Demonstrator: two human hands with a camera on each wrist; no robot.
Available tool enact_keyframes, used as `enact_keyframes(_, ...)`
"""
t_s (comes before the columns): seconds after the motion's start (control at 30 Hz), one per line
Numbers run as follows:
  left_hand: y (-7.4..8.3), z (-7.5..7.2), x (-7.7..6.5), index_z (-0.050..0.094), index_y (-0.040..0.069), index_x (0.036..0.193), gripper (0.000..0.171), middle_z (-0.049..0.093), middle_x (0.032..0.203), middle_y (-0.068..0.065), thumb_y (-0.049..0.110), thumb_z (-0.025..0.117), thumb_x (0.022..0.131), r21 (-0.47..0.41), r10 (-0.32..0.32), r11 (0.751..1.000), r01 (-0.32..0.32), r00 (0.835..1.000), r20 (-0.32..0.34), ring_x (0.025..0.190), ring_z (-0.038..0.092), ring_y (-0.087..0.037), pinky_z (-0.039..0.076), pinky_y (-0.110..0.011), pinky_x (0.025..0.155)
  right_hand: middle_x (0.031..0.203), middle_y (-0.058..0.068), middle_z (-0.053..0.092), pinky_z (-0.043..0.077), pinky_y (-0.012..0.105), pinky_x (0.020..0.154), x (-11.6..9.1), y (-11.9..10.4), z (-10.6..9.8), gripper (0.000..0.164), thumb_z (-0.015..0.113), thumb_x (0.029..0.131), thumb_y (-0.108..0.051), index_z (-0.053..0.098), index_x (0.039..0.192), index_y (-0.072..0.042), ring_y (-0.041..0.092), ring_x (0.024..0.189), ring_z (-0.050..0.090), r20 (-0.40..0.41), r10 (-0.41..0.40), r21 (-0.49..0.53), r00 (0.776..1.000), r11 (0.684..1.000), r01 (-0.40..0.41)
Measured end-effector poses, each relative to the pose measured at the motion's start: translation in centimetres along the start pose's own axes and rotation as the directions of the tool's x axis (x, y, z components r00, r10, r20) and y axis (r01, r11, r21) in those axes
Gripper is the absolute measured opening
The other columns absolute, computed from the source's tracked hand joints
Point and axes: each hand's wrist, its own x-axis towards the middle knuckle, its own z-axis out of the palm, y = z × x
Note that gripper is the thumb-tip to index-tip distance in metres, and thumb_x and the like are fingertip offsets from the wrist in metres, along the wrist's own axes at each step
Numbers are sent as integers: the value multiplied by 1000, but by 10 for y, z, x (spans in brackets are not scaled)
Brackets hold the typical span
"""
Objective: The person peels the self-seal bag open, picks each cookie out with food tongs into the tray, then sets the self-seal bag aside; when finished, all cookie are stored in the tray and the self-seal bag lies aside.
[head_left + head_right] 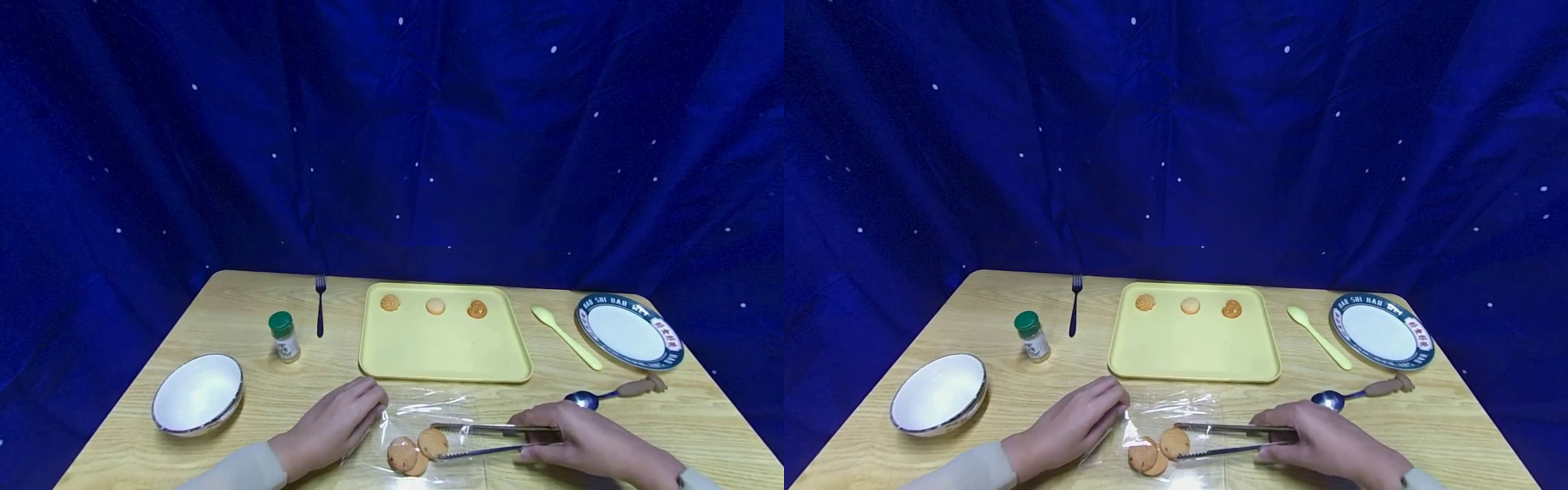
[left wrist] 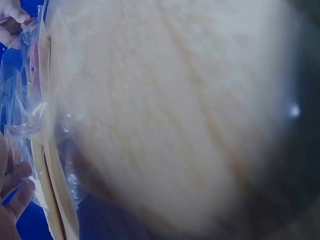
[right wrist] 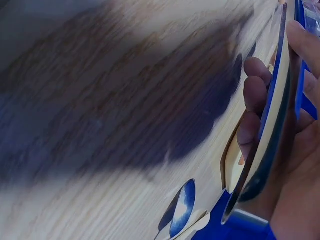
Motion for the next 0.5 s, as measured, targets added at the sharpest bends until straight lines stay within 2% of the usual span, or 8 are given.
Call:
enact_keyframes(0.3,0,0,2,57,19,96,4,51,92,13,18,54,99,4,13,1000,-13,1000,-7,83,47,0,48,-18,75,107,-11,71,55,20,74,2,-1,2,28,64,92,-35,66,119,-26,0,95,65,-43,-39,-64,998,997,36)
enact_keyframes(0.5,-3,-4,6,58,19,97,4,53,91,12,15,58,96,36,33,999,-32,999,-32,82,48,-1,49,-19,75,106,-12,71,52,16,72,-1,-1,-4,29,64,92,-32,65,121,-26,-3,93,64,-64,-56,-59,996,997,52)
